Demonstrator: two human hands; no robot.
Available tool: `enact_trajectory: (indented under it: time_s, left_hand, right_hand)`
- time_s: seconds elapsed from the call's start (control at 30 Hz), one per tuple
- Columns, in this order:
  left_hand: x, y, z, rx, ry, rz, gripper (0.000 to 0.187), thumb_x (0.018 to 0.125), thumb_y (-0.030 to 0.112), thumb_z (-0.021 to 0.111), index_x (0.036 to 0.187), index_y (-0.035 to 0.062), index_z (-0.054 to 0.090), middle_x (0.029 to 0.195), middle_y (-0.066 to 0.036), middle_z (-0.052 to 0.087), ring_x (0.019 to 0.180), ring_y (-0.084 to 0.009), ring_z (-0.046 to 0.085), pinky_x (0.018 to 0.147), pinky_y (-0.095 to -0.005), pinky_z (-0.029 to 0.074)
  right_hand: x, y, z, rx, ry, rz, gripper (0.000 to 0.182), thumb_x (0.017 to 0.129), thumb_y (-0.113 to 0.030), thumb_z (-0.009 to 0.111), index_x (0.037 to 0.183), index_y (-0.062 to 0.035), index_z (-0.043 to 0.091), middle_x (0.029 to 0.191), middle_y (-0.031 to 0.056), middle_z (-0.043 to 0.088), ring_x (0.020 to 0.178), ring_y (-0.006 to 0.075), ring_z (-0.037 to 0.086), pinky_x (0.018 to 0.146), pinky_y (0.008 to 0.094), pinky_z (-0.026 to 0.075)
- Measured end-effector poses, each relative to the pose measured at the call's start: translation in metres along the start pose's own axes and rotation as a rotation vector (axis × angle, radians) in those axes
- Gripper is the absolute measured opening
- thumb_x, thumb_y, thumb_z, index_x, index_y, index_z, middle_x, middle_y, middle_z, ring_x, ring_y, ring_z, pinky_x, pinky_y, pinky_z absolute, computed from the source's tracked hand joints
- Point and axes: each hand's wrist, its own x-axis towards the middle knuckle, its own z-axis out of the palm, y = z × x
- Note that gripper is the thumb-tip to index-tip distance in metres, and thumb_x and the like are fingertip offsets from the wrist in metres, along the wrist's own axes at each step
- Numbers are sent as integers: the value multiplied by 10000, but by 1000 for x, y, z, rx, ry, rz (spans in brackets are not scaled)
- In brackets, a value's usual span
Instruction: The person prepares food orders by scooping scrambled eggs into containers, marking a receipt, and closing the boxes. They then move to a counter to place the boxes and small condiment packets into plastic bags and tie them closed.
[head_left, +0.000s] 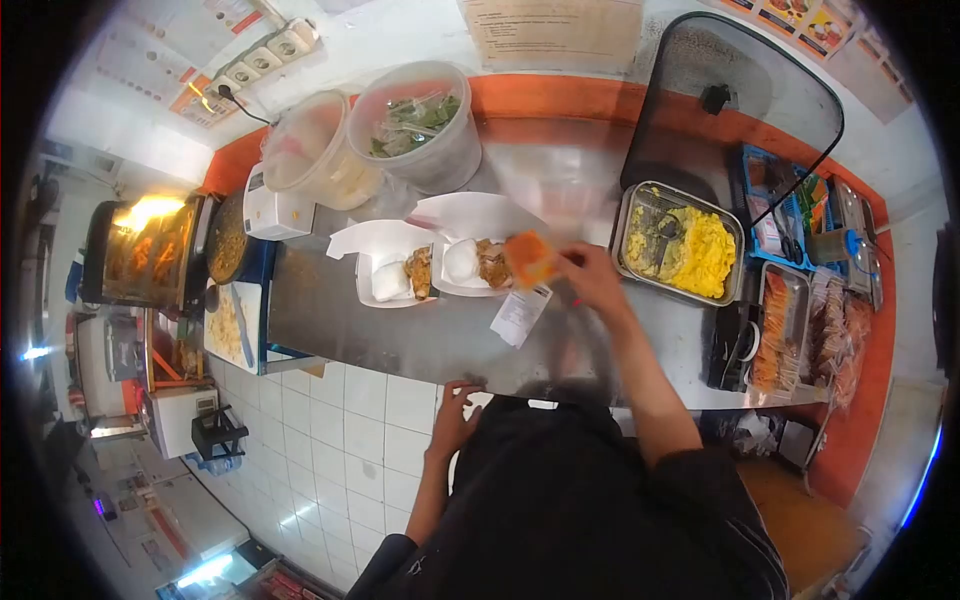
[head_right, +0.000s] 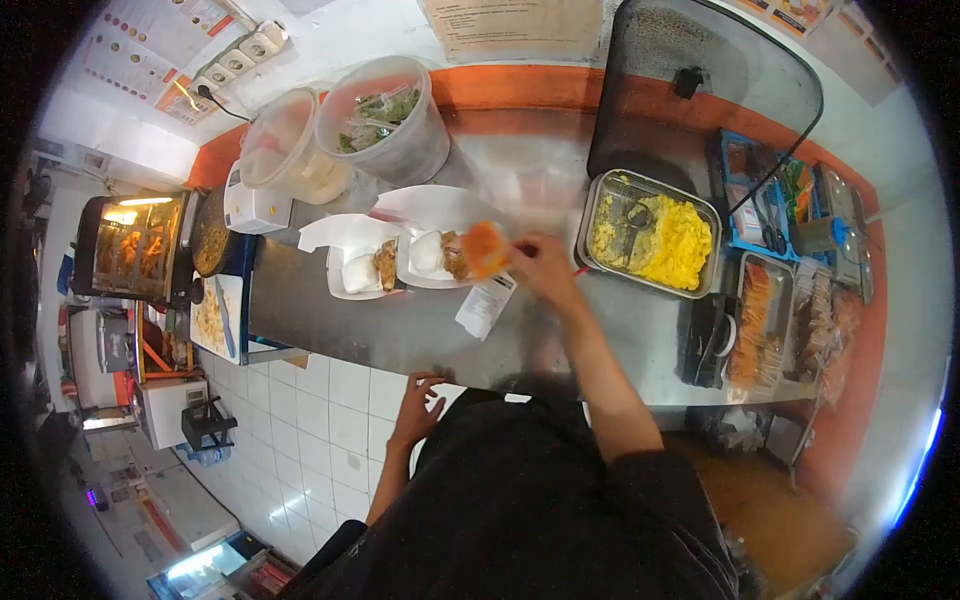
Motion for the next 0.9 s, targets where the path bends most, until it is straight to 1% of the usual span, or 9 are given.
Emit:
enact_trajectory:
  time_s: [0.17, 0.3, 0.33, 0.43, 0.57, 0.63, 0.7, 0.8, 0.9]
  left_hand:
    - [-13, -53, -19, 59, -62, -136, 435, 839, 84, 759, 1244, 74, 603, 1265, -170, 516, 915, -278, 650, 811, -388, 554]
    - [-26, -94, -18, 89, -149, -291, 424, 850, 184, 771, 1226, 61, 621, 1112, -161, 616, 856, -270, 677, 802, -397, 558]
    - [-27, -101, -14, 118, -184, -326, 434, 850, 198, 770, 1232, 52, 627, 1045, -161, 674, 870, -289, 693, 817, -399, 559]
    - [-23, -113, 7, 150, -331, -376, 449, 850, 203, 764, 1248, 49, 626, 1043, -172, 710, 943, -312, 701, 847, -406, 557]
    - [-21, -129, 44, -41, -473, -498, 400, 912, 258, 713, 1240, 40, 645, 1099, -188, 721, 1042, -324, 695, 909, -405, 542]
    - [-31, -152, 67, -69, -405, -526, 373, 939, 264, 684, 1237, 41, 650, 1120, -187, 722, 1068, -313, 694, 921, -396, 539]
    - [-40, -165, 78, -94, -382, -547, 352, 962, 265, 658, 1236, 44, 653, 1129, -185, 724, 1091, -306, 692, 928, -391, 537]
    - [-55, -177, 82, -93, -428, -582, 335, 982, 258, 633, 1241, 46, 650, 1114, -178, 732, 1096, -296, 695, 924, -389, 540]
    - [-67, -182, 79, -66, -480, -649, 340, 986, 261, 633, 1247, 44, 645, 1086, -167, 742, 1052, -269, 713, 902, -375, 546]
  right_hand:
    - [-4, 24, 33, -236, 64, -14, 327, 902, -247, 714, 1055, 43, 717, 916, 156, 723, 808, 190, 696, 734, 323, 543]
    - [-72, 33, -57, -132, 24, 8, 306, 921, -199, 705, 1104, 45, 696, 928, 148, 729, 823, 185, 692, 749, 308, 544]
    - [-93, 40, -85, -85, 47, 114, 273, 934, -167, 690, 1115, 36, 696, 917, 106, 726, 821, 154, 681, 733, 294, 540]
    - [-153, 47, -169, -111, 214, 214, 277, 955, -207, 692, 1131, 6, 708, 911, 39, 710, 788, 100, 638, 669, 262, 511]
    - [-227, 59, -260, -128, 543, 376, 257, 968, -184, 663, 1137, 3, 712, 872, -5, 662, 724, 79, 557, 615, 241, 444]
    - [-270, 83, -311, -259, 702, 431, 266, 963, -178, 651, 1144, 8, 709, 869, 13, 661, 722, 80, 555, 621, 251, 452]
    - [-309, 111, -362, -532, 777, 565, 310, 959, -218, 647, 1160, 13, 700, 923, 74, 713, 787, 146, 646, 700, 305, 510]
    - [-340, 150, -406, -747, 833, 443, 388, 948, -291, 661, 1192, 9, 690, 1016, 150, 739, 921, 249, 706, 817, 381, 535]
    - [-336, 160, -427, -894, 697, 622, 386, 950, -281, 676, 1178, 30, 695, 1114, 217, 719, 1011, 281, 691, 878, 386, 514]
